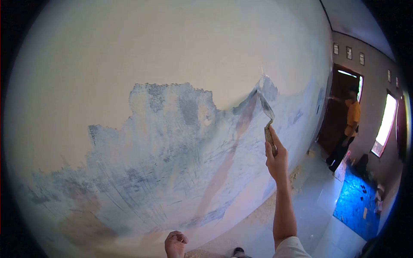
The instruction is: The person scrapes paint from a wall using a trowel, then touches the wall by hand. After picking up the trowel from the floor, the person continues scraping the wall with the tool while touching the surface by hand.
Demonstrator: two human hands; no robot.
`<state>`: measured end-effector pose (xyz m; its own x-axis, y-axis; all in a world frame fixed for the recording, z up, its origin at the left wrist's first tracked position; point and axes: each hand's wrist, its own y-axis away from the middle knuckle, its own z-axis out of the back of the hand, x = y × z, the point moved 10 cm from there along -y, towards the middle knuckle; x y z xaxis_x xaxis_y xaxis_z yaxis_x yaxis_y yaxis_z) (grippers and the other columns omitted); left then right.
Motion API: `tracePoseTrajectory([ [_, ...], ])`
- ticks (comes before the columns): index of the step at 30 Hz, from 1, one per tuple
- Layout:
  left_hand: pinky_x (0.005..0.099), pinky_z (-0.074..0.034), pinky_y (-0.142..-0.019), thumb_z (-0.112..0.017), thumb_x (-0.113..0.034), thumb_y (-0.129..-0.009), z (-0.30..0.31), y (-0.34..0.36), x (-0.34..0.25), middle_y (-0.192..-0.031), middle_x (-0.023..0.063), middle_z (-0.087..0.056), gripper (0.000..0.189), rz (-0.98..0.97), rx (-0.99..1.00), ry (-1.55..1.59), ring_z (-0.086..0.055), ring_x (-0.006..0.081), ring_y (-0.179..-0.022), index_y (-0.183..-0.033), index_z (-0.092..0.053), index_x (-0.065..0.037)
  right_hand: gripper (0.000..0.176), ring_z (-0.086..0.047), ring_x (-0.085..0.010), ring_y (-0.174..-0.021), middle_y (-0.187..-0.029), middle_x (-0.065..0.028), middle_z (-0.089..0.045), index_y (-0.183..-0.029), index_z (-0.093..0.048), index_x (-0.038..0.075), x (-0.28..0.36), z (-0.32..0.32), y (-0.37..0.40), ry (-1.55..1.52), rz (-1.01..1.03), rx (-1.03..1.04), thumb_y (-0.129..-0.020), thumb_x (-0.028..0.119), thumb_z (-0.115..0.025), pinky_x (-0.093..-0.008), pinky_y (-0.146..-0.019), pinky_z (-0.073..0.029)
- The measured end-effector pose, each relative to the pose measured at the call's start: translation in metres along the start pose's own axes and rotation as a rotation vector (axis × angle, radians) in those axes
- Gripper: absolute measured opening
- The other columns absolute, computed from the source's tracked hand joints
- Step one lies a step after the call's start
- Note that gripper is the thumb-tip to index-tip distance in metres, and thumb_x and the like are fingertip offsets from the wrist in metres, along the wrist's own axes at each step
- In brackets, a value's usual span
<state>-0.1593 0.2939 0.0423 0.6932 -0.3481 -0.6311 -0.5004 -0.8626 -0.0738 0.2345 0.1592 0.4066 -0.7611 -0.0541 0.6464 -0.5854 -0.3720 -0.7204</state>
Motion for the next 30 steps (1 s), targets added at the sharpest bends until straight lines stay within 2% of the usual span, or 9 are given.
tracePoseTrajectory([
  [3,0.0391,-0.050,-0.074,-0.061,-0.024,-0.096,-0.022,-0.007,-0.020,-0.086,0.0173,-0.067,0.031,-0.061,0.070,-0.033,-0.064,0.0271,-0.079,-0.103,-0.065,0.005,0.049,-0.048,-0.0075,-0.063,-0.096,-0.0113,-0.073,-0.152,-0.049,0.013,0.005,0.006,-0.007,-0.041,0.021,-0.043,-0.104,0.008,-0.055,-0.0294,-0.057,-0.045],
  [6,0.0381,-0.052,-0.081,-0.056,-0.025,-0.101,-0.101,-0.015,-0.066,-0.092,0.0169,-0.069,0.036,-0.156,0.235,-0.514,-0.065,0.0241,-0.084,-0.104,-0.066,0.009,0.049,-0.044,-0.0079,-0.061,-0.084,-0.0093,-0.069,-0.153,-0.049,0.014,-0.004,0.004,-0.004,-0.048,-0.101,0.020,-0.104,0.008,-0.055,-0.0291,-0.055,-0.043],
  [9,0.0344,-0.053,-0.080,-0.054,-0.017,-0.102,-0.210,-0.033,-0.115,-0.094,0.0126,-0.071,0.027,-0.287,0.596,-0.859,-0.066,0.0192,-0.087,-0.101,-0.069,0.006,0.049,-0.045,-0.0080,-0.060,-0.082,-0.0116,-0.071,-0.152,-0.050,0.015,-0.002,0.004,0.005,-0.039,0.035,-0.025,-0.104,0.009,-0.054,-0.0300,-0.054,-0.043],
  [12,0.0351,-0.053,-0.077,-0.063,-0.004,-0.089,-0.343,-0.037,-0.163,-0.096,0.0070,-0.073,0.012,-0.896,0.840,-1.441,-0.069,0.0234,-0.084,-0.097,-0.071,-0.005,0.049,-0.049,-0.0095,-0.058,-0.086,-0.0163,-0.074,-0.152,-0.050,0.015,-0.002,0.008,-0.002,-0.115,-0.024,-0.013,-0.103,0.009,-0.056,-0.0305,-0.055,-0.045],
  [13,0.0377,-0.053,-0.080,-0.058,-0.008,-0.093,-0.383,-0.039,-0.173,-0.096,0.0100,-0.072,0.012,-1.087,0.892,-1.554,-0.068,0.0268,-0.086,-0.097,-0.069,-0.005,0.051,-0.054,-0.0126,-0.058,-0.089,-0.0208,-0.074,-0.152,-0.049,0.015,0.000,0.011,-0.003,-0.079,-0.066,0.039,-0.102,0.008,-0.057,-0.0326,-0.057,-0.048],
  [17,0.0415,-0.050,-0.091,-0.059,-0.005,-0.090,-0.504,-0.065,-0.204,-0.111,0.0079,-0.068,0.022,-1.610,0.742,-1.878,-0.064,0.0270,-0.103,-0.110,-0.068,-0.009,0.054,-0.057,-0.0221,-0.061,-0.085,-0.0217,-0.072,-0.153,-0.048,0.016,-0.014,0.012,0.001,-0.154,0.087,-0.031,-0.101,0.007,-0.058,-0.0342,-0.063,-0.050],
  [20,0.0444,-0.045,-0.103,-0.060,-0.007,-0.088,-0.555,-0.107,-0.217,-0.130,0.0051,-0.060,0.036,-1.858,0.601,-2.053,-0.058,0.0269,-0.120,-0.123,-0.065,-0.015,0.054,-0.058,-0.0236,-0.060,-0.079,-0.0199,-0.069,-0.152,-0.049,0.017,-0.013,0.017,-0.014,-0.139,-0.049,0.051,-0.100,0.006,-0.057,-0.0322,-0.063,-0.048],
  [26,0.0498,-0.036,-0.114,-0.061,-0.013,-0.087,-0.559,-0.132,-0.218,-0.140,0.0039,-0.053,0.045,-2.149,0.407,-2.240,-0.048,0.0230,-0.135,-0.131,-0.059,-0.022,0.060,-0.058,-0.0267,-0.060,-0.072,-0.0165,-0.063,-0.156,-0.043,0.021,-0.034,0.012,-0.007,-0.158,0.051,0.084,-0.100,0.007,-0.059,-0.0417,-0.062,-0.048],
  [30,0.0512,-0.033,-0.118,-0.059,-0.017,-0.088,-0.558,-0.139,-0.213,-0.144,0.0042,-0.051,0.047,-2.129,0.376,-2.326,-0.045,0.0236,-0.139,-0.136,-0.057,-0.023,0.064,-0.061,-0.0285,-0.062,-0.076,-0.0168,-0.064,-0.156,-0.043,0.026,-0.033,0.017,-0.019,-0.154,0.124,0.030,-0.098,0.006,-0.061,-0.0445,-0.063,-0.048],
])
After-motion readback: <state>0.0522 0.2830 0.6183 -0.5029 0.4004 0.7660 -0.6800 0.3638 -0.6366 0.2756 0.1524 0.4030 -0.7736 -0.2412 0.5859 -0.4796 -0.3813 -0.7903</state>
